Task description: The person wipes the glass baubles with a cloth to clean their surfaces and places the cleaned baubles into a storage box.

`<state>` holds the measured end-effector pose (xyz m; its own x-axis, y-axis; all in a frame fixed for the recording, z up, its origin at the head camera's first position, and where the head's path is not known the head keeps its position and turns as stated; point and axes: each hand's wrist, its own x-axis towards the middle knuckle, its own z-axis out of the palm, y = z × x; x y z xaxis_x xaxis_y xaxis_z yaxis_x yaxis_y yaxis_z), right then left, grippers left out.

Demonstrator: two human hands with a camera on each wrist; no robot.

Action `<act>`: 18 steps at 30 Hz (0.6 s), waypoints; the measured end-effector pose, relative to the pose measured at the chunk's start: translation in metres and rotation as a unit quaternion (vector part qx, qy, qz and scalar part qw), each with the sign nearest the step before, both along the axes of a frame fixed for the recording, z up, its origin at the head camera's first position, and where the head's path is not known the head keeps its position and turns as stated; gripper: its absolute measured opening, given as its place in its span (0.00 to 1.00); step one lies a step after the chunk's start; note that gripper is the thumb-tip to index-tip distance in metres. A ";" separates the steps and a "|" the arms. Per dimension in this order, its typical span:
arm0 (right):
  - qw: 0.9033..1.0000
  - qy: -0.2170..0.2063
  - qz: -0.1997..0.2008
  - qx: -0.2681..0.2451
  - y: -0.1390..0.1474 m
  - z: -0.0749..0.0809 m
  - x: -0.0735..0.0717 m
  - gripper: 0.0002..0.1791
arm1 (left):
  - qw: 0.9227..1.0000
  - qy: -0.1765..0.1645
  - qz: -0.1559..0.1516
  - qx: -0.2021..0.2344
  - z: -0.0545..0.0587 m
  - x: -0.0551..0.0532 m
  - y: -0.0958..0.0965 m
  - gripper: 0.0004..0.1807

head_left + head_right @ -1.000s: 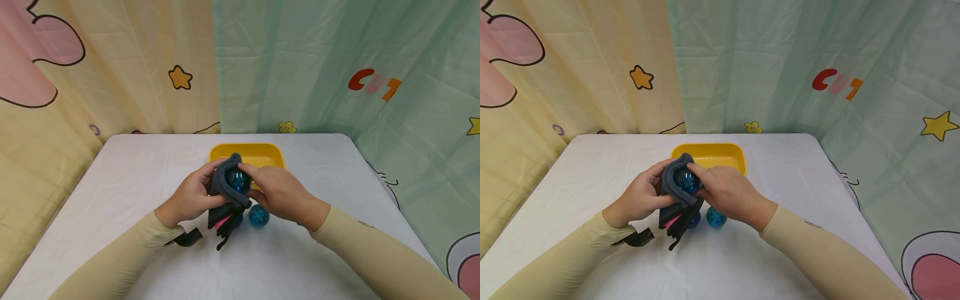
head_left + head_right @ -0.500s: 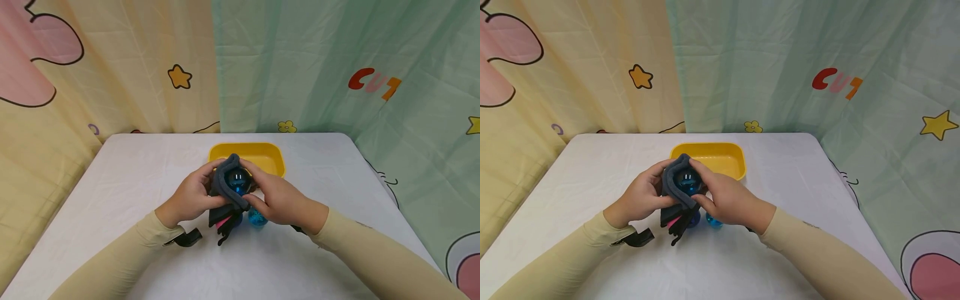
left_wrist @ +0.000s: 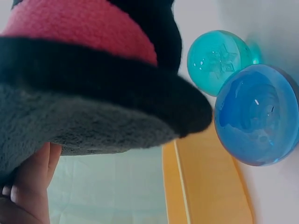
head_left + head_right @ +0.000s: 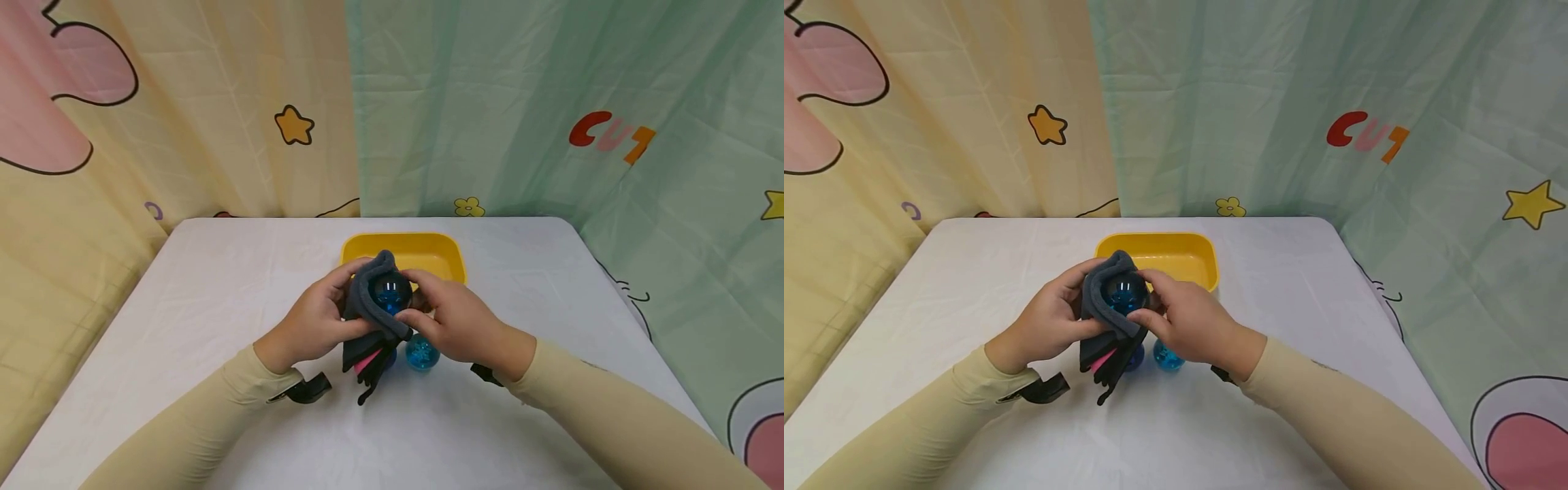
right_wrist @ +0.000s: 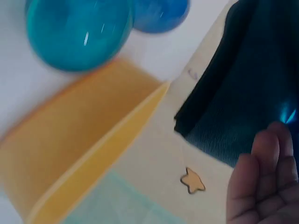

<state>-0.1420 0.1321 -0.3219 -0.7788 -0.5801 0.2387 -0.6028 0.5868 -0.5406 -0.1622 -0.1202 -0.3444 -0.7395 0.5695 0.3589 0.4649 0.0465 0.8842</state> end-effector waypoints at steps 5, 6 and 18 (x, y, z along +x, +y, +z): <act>0.998 -0.061 -0.012 -0.006 -0.002 -0.002 0.000 0.28 | 1.000 0.002 0.013 -0.011 -0.002 0.000 0.000 0.44; 0.999 -0.048 -0.012 0.012 -0.002 -0.002 0.000 0.31 | 1.000 0.002 0.016 -0.011 -0.002 0.000 0.000 0.44; 0.969 0.222 0.045 0.098 0.008 0.002 -0.005 0.43 | 1.000 -0.010 0.003 0.018 -0.001 -0.002 -0.001 0.43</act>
<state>-0.1470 0.1399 -0.3195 -0.5687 -0.7086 0.4177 -0.8039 0.5864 -0.0997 -0.1641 -0.1213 -0.3453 -0.7496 0.5527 0.3643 0.4475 0.0176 0.8941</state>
